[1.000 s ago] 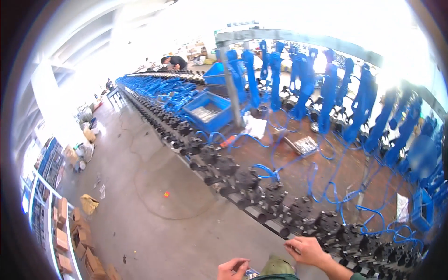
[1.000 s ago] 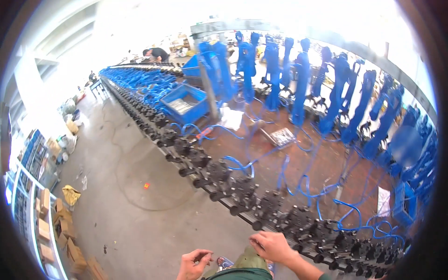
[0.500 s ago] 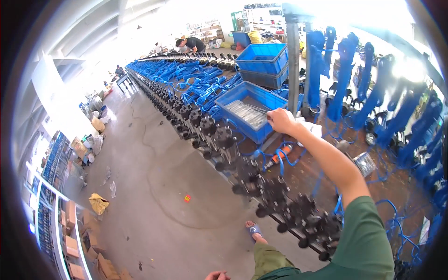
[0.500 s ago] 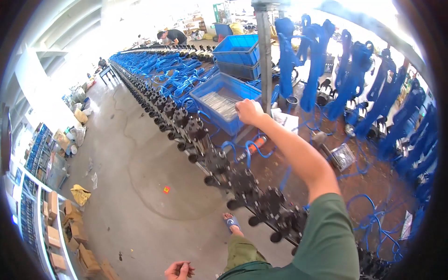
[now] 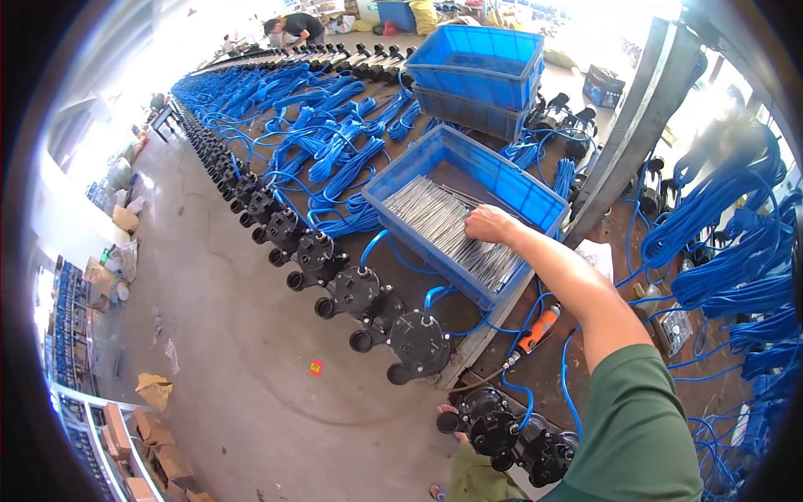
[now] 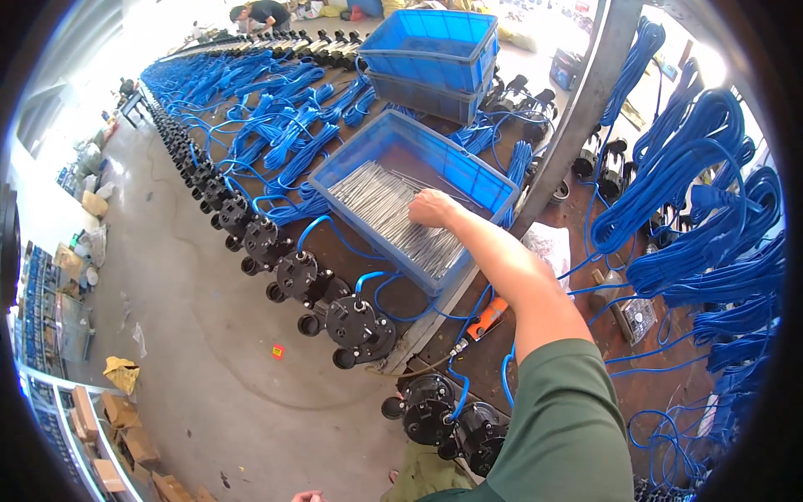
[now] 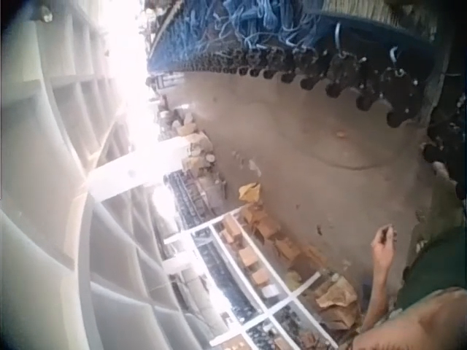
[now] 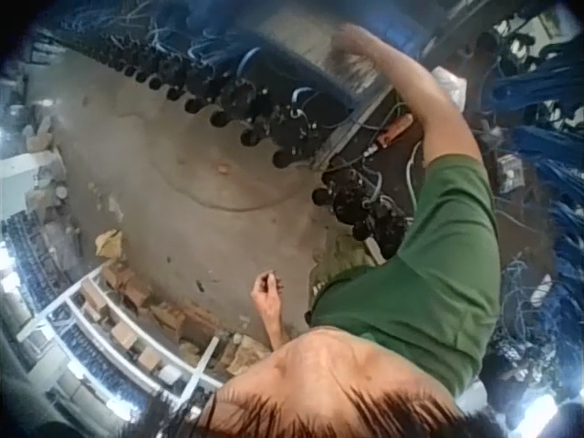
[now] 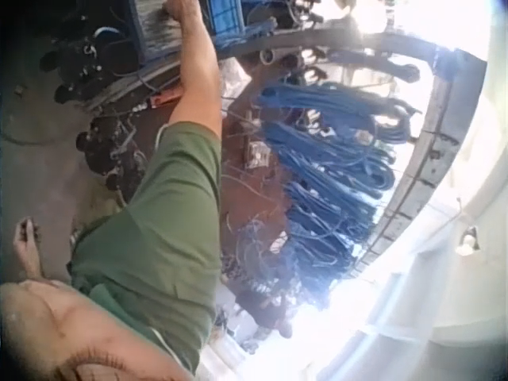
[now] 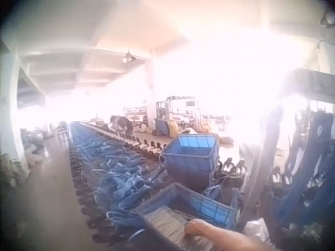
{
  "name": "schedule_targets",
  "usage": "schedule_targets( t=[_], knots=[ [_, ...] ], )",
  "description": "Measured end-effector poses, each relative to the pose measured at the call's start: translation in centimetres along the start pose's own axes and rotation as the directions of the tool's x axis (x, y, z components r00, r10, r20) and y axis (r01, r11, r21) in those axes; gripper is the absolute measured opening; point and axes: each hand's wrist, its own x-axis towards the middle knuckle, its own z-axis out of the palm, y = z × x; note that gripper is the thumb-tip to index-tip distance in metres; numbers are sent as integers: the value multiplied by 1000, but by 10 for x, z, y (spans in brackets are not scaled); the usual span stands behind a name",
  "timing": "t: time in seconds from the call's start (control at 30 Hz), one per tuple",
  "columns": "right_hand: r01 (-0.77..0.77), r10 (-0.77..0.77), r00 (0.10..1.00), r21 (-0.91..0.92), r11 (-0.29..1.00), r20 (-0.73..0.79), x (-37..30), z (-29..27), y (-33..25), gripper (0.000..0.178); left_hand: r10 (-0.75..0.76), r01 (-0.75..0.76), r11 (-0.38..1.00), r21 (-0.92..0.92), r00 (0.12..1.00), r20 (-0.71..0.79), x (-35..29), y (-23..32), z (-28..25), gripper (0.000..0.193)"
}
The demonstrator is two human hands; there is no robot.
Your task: The person takes metal rods from a container and inserts them into the bases of industrial water pumps along a production line, then uses a pneumatic screwdriver to secure screws into the assembly.
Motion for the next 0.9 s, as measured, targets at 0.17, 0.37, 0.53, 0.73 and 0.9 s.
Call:
schedule_targets(
  t=[0.17,0.37,0.53,0.73,0.9],
  knots=[
    [93,-92,992,7,996,-88,-4,14,16,12,91,-98,994,57,989,117,42,49,15,20],
    [73,-100,982,-164,984,-160,-28,-8,8,10,215,-243,966,84,943,256,69,88,21,21],
    [-259,281,959,318,912,-26,-72,-109,2,7,509,-539,842,-13,788,345,90,148,36,14],
    [-170,196,980,421,891,-19,-122,-269,-56,11,915,-952,-99,289,27,402,84,296,81,36],
    [279,-114,948,604,747,-297,-119,-309,-137,13,548,-856,438,274,497,673,111,278,130,22]
  ],
)
